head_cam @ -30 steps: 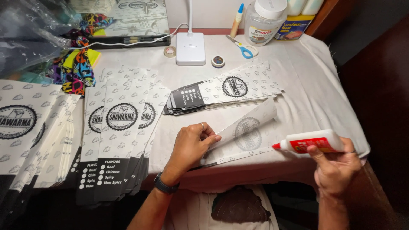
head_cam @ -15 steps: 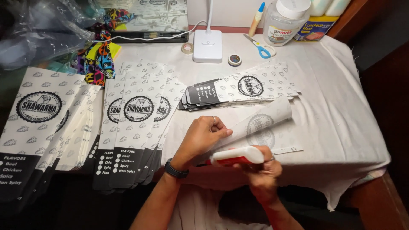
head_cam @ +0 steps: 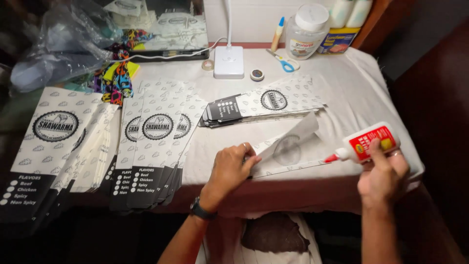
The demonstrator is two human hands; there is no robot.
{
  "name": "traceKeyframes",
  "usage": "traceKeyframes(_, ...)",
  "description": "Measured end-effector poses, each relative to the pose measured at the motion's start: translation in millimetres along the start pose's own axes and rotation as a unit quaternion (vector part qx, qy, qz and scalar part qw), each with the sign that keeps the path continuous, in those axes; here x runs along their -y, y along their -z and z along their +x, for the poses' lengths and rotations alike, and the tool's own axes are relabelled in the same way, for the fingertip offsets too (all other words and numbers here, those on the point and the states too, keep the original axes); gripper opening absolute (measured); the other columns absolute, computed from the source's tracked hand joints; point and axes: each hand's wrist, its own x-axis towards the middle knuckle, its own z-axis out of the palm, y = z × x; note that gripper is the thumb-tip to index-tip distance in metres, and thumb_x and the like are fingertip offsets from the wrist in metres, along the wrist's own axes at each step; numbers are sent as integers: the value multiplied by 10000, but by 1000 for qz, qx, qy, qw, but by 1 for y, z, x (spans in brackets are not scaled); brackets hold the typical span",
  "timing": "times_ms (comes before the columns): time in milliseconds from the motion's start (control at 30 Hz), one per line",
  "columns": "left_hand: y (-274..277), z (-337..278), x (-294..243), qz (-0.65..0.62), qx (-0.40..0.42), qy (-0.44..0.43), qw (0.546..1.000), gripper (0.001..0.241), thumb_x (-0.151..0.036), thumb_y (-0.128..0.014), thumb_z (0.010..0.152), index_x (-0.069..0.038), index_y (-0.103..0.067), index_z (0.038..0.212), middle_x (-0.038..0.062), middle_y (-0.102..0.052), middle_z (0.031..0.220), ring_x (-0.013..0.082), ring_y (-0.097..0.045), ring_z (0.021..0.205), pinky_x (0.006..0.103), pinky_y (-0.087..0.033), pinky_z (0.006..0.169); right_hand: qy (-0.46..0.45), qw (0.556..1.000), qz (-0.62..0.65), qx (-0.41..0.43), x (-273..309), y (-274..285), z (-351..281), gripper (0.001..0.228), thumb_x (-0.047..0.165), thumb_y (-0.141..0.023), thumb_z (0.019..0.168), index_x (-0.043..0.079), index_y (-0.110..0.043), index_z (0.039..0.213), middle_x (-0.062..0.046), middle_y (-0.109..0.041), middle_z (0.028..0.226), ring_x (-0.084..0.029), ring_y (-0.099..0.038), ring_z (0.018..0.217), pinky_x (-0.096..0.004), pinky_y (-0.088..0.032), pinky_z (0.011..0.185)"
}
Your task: Applying glue to the side seams of paper shawarma sleeves and pressing them to seal the packaging.
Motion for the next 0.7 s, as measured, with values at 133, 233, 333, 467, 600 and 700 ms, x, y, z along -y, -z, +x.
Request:
traceKeyframes(133,1,-25,-15,-4,-25,-135,991,310,-331,-846,865,-105,-635,846,35,-633,722,208,-615,712,370,-476,553,35,979,-195,37,-2,32,57,444,229,-757,1003,-1,-561,1328,-115,-722,1136,-111,-699,918,-282,-606,777)
traceKeyframes(233,6,-41,-29,44,-48,-214,975,305,-154,-906,752,-66,-624,826,123,-651,1027,378,-610,1110,449,-495,1088,-6,894,-445,50,20,32,48,323,272,-764,969,67,-739,1217,-33,-721,849,-108,-622,661,-291,-455,492)
traceKeyframes(333,15,-53,-41,69,-163,-240,955,145,-74,-717,929,-32,-578,917,206,-651,1212,456,-578,1199,547,-533,912,399,696,-592,73,21,38,30,507,124,-843,928,-75,-741,1383,-255,-589,1199,-410,-615,1067,-489,-500,960)
traceKeyframes(467,10,-72,-33,101,-237,-185,949,96,24,-697,904,54,-713,994,224,-734,1078,402,-686,1016,512,-601,842,411,725,-420,358,46,-12,-25,160,-16,-668,976,2,-717,1128,-149,-696,1221,-293,-664,1151,-379,-512,1048)
traceKeyframes(600,15,-76,-28,108,-225,-167,954,248,171,-698,810,68,-741,1032,220,-752,1077,395,-694,1016,481,-621,800,441,661,-312,520,17,-32,-27,205,-6,-674,916,14,-718,1115,-171,-731,1188,-407,-689,1196,-464,-583,1040)
traceKeyframes(700,12,-75,-21,98,-208,-156,961,226,97,-734,833,57,-746,1055,192,-761,1088,383,-688,1031,479,-621,799,426,670,-311,523,10,-31,-20,205,-24,-721,875,20,-733,1074,-145,-747,1156,-400,-695,1181,-438,-597,1027)
